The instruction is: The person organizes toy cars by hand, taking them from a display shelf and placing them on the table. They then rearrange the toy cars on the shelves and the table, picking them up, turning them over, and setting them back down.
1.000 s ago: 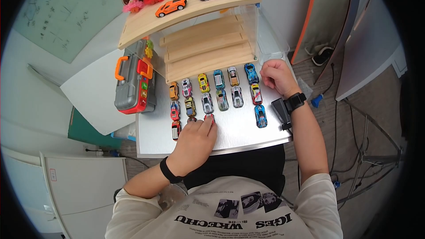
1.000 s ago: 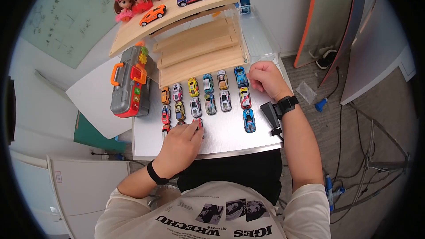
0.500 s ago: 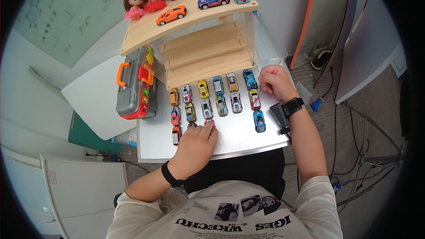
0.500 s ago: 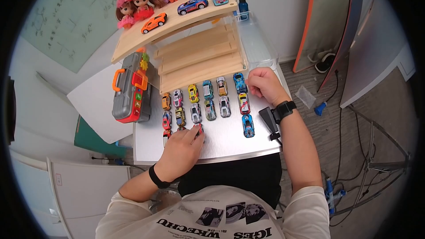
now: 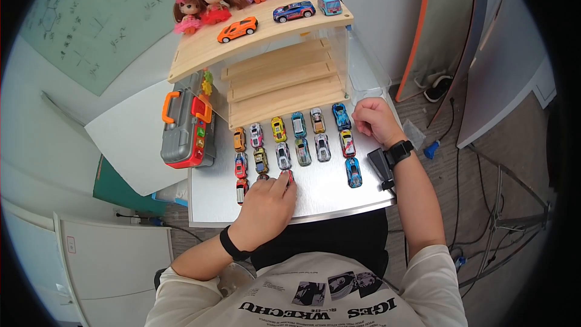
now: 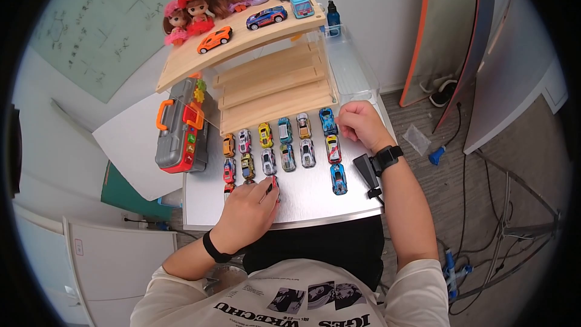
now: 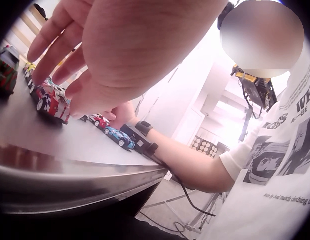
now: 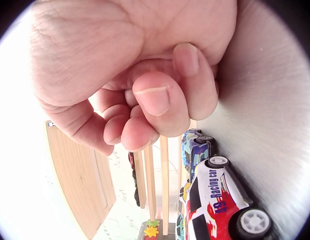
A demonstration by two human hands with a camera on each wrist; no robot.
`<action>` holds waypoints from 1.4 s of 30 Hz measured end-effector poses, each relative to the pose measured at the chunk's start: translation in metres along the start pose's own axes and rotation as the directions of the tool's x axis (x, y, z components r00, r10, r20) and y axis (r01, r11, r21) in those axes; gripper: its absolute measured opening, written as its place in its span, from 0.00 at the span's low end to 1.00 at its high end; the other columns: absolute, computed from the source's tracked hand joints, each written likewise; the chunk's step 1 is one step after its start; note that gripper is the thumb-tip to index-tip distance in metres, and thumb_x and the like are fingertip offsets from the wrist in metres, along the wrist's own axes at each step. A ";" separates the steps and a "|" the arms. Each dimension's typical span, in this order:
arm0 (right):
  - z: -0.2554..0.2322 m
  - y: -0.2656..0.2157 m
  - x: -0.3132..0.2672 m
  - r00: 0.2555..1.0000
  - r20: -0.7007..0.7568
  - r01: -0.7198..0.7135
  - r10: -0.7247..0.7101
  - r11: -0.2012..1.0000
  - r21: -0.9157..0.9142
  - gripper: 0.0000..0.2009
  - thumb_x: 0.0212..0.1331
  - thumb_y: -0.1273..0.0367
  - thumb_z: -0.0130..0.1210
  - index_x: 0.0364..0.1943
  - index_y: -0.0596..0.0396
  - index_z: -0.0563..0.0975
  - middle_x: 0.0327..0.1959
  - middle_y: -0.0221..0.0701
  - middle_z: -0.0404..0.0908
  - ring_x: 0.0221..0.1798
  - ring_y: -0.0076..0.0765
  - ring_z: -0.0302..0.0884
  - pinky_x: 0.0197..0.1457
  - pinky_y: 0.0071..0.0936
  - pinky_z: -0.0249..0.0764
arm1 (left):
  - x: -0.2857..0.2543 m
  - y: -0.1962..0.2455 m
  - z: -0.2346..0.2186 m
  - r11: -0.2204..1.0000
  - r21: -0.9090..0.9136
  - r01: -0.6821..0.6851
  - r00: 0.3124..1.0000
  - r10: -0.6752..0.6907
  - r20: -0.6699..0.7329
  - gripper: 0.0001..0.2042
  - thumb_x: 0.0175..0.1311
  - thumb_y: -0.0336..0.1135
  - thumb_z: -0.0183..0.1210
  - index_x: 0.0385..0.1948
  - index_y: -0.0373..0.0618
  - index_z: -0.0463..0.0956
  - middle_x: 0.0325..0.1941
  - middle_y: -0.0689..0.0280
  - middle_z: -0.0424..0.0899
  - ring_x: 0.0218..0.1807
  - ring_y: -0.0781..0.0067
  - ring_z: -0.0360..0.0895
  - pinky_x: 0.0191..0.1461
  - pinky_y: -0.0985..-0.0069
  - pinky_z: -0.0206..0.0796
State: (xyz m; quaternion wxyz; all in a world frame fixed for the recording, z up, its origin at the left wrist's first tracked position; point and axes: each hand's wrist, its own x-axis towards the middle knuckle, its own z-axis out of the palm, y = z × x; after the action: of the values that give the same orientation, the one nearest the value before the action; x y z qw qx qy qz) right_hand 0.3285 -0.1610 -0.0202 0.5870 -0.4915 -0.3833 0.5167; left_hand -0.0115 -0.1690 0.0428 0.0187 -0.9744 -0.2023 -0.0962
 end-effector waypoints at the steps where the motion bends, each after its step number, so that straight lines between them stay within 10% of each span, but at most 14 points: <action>1: 0.000 -0.001 0.000 1.000 -0.001 0.001 -0.001 1.000 0.001 0.12 0.60 0.73 0.58 0.19 0.54 0.75 0.16 0.27 0.75 0.15 0.18 0.65 0.20 0.19 0.59 | -0.001 -0.001 0.001 1.000 0.001 0.001 1.000 -0.001 -0.001 0.15 0.55 0.31 0.69 0.44 0.37 0.83 0.51 0.53 0.84 0.39 0.57 0.82 0.44 0.63 0.74; 16: -0.001 -0.001 0.000 1.000 0.012 0.003 -0.003 1.000 0.009 0.11 0.60 0.73 0.59 0.19 0.55 0.76 0.16 0.28 0.75 0.15 0.19 0.65 0.19 0.19 0.60 | 0.011 -0.005 -0.008 1.000 -0.023 0.007 1.000 -0.007 0.001 0.15 0.57 0.33 0.69 0.44 0.38 0.82 0.49 0.54 0.85 0.40 0.56 0.83 0.44 0.61 0.75; 32: 0.002 -0.005 -0.002 1.000 0.012 0.001 -0.001 1.000 0.000 0.12 0.60 0.74 0.59 0.19 0.55 0.74 0.15 0.28 0.73 0.14 0.20 0.63 0.19 0.21 0.56 | 0.246 -0.050 -0.103 0.955 0.250 -0.156 0.748 0.280 -0.601 0.19 0.64 0.38 0.65 0.53 0.38 0.80 0.48 0.55 0.87 0.55 0.52 0.81 0.59 0.58 0.70; 38: 0.000 -0.003 -0.001 1.000 0.009 0.007 -0.006 1.000 -0.008 0.12 0.60 0.73 0.59 0.19 0.55 0.75 0.16 0.27 0.73 0.15 0.19 0.63 0.20 0.20 0.56 | 0.272 -0.059 -0.094 0.964 0.248 -0.093 0.865 0.202 -0.460 0.17 0.69 0.41 0.61 0.55 0.44 0.81 0.50 0.59 0.87 0.54 0.52 0.81 0.62 0.52 0.66; 42: -0.004 0.000 0.003 0.998 0.055 0.009 -0.010 1.000 0.006 0.12 0.61 0.71 0.60 0.19 0.54 0.77 0.16 0.27 0.75 0.15 0.19 0.65 0.19 0.20 0.60 | 0.265 -0.058 -0.095 0.952 0.272 -0.138 0.825 0.262 -0.501 0.15 0.69 0.38 0.61 0.53 0.45 0.82 0.51 0.60 0.87 0.53 0.53 0.82 0.62 0.53 0.66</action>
State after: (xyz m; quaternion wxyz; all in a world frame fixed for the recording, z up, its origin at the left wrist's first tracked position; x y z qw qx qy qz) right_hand 0.3325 -0.1590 -0.0214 0.5800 -0.4736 -0.4002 0.5283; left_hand 0.1873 -0.0196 0.1877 0.1938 -0.9168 -0.0948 -0.3360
